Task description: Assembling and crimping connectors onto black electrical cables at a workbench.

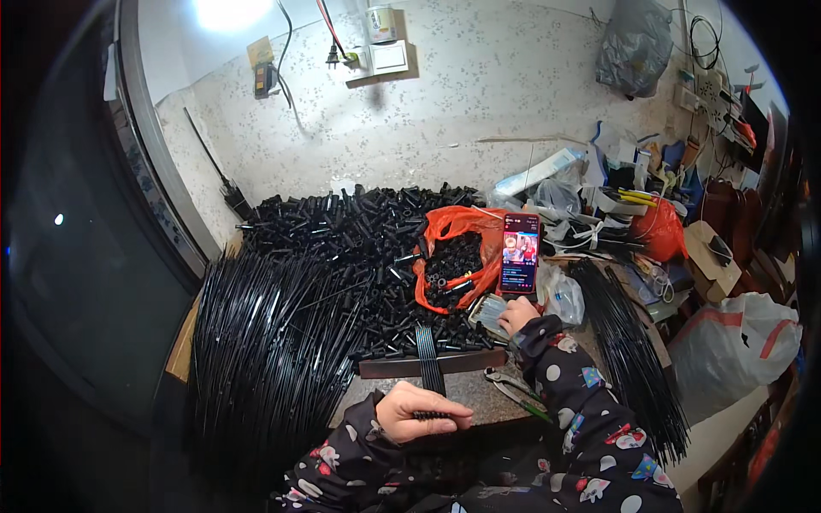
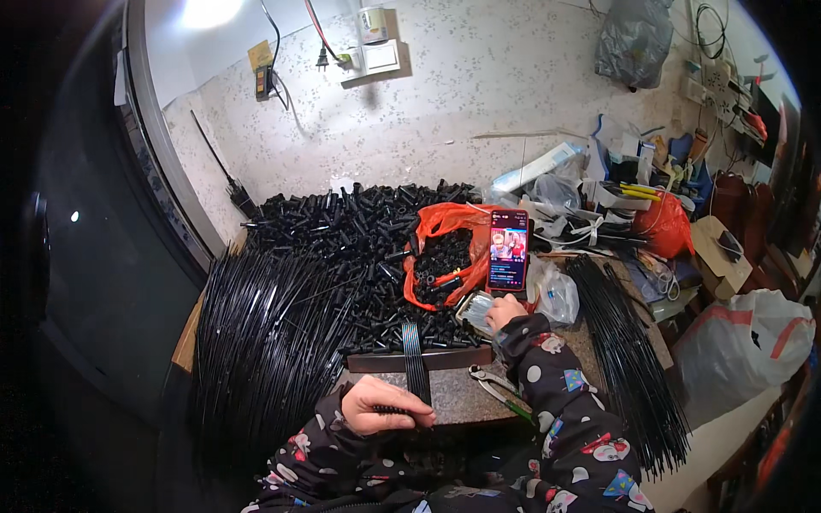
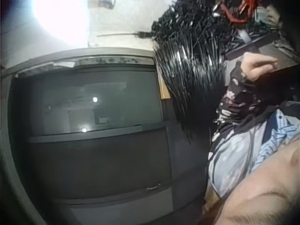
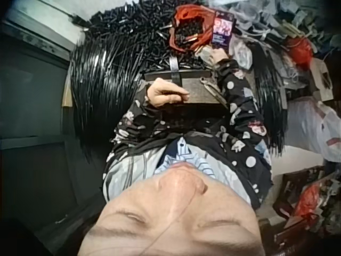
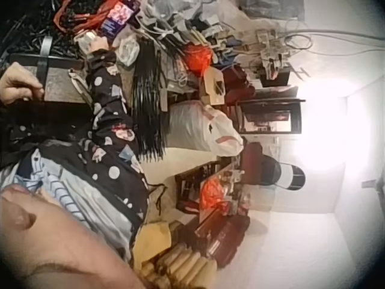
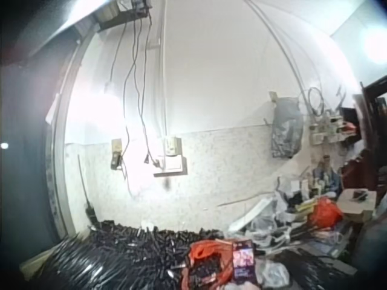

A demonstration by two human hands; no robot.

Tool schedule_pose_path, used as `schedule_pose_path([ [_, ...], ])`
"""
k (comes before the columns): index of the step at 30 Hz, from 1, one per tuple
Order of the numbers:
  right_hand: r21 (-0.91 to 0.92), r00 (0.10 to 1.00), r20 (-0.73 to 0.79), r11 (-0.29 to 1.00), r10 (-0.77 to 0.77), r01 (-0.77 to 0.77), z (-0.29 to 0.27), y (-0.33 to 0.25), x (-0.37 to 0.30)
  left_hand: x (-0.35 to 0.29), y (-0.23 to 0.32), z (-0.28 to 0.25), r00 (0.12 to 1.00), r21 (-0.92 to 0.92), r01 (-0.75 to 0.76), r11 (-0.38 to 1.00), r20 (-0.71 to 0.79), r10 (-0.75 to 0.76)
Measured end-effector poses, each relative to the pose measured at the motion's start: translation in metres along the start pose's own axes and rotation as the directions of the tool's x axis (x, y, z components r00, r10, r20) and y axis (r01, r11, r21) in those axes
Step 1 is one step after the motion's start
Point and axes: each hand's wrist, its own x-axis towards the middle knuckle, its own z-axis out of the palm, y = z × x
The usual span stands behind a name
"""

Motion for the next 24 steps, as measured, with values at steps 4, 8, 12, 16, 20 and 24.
schedule_pose_path([
  [4,0.045,0.973,-0.220,0.995,-0.074,0.086,-0.009,-0.008,-0.002,0.000,-0.001,0.008,0.990,0.000,0.031,1.000,-0.138,-0.031],
  [8,0.766,0.973,-0.212,0.633,0.092,0.108,-0.120,-0.126,-0.012,-0.007,-0.006,0.006,0.949,0.173,0.034,0.984,-0.315,0.023],
  [12,0.627,0.970,-0.244,0.761,-0.010,0.166,-0.173,-0.187,-0.059,-0.004,-0.010,0.004,0.941,0.225,0.010,0.974,-0.331,0.067],
  [16,0.405,0.932,-0.361,0.897,-0.024,0.180,-0.181,-0.200,-0.070,-0.004,-0.012,0.009,0.944,0.187,-0.015,0.982,-0.320,0.075],
  [20,0.405,0.937,-0.349,0.895,-0.038,0.187,-0.184,-0.201,-0.071,-0.006,-0.012,0.014,0.945,0.195,0.012,0.981,-0.324,0.053],
  [24,0.412,0.939,-0.332,0.882,-0.088,0.228,-0.187,-0.202,-0.072,-0.008,-0.018,0.015,0.943,0.241,-0.012,0.970,-0.320,0.091],
])
